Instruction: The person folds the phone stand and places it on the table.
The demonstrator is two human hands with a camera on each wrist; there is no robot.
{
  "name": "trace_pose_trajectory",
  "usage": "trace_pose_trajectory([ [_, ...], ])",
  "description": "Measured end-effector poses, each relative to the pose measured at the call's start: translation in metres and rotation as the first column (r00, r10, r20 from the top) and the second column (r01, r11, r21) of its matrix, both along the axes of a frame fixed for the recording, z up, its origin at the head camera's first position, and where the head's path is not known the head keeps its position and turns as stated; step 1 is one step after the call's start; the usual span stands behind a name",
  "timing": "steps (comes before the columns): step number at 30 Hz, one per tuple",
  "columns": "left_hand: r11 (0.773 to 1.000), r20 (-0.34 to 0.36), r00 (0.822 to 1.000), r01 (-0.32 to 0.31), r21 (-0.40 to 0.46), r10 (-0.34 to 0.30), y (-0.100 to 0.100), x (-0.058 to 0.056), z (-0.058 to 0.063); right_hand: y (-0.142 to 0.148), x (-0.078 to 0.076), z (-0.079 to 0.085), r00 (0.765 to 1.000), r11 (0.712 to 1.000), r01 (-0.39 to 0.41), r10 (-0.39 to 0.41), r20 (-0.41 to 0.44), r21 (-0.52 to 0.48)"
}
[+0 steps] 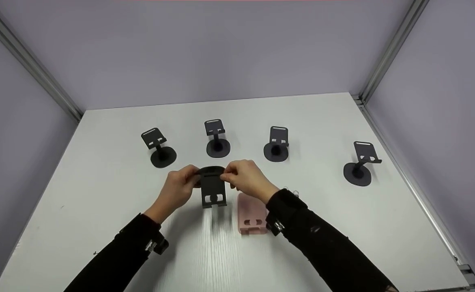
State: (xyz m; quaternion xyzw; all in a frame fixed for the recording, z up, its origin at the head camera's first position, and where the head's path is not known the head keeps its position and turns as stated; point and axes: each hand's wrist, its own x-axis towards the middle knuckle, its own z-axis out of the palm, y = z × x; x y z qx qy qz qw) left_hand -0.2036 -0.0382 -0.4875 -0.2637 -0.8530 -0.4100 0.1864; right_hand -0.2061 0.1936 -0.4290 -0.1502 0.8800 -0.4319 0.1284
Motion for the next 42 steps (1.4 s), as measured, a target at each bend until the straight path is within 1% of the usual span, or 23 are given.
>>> trace_pose_trajectory([
  [6,0.999,-0.018,0.999,-0.031,0.024,0.032,-0.003,-0.002,0.003,0.005,0.003,-0.001,0.999,1.0,0.001,-0.001,0.04,-0.009],
  [12,0.998,-0.036,0.998,-0.049,0.047,0.051,-0.005,-0.004,0.004,0.006,0.006,-0.002,0.997,0.999,-0.045,0.047,0.057,-0.03],
  [17,0.997,-0.029,0.998,-0.058,0.055,0.06,-0.005,-0.004,0.005,0.006,0.01,-0.001,0.994,0.997,-0.073,0.075,0.083,-0.029],
  [22,0.995,-0.016,0.997,-0.075,0.067,0.076,-0.005,-0.003,0.008,0.005,0.012,-0.002,0.989,0.995,-0.089,0.094,0.116,-0.046],
  [27,0.994,-0.037,0.996,-0.079,0.08,0.082,-0.004,-0.004,0.009,0.004,0.013,-0.005,0.986,0.993,-0.1,0.107,0.131,-0.062],
  [35,0.991,-0.043,0.995,-0.089,0.103,0.093,-0.002,-0.004,0.008,0.003,0.014,-0.007,0.985,0.992,-0.115,0.121,0.125,-0.059],
  [42,0.986,-0.019,0.996,-0.088,0.139,0.091,0.0,-0.003,0.008,0.002,0.015,-0.009,0.986,0.989,-0.148,0.149,0.069,-0.016],
])
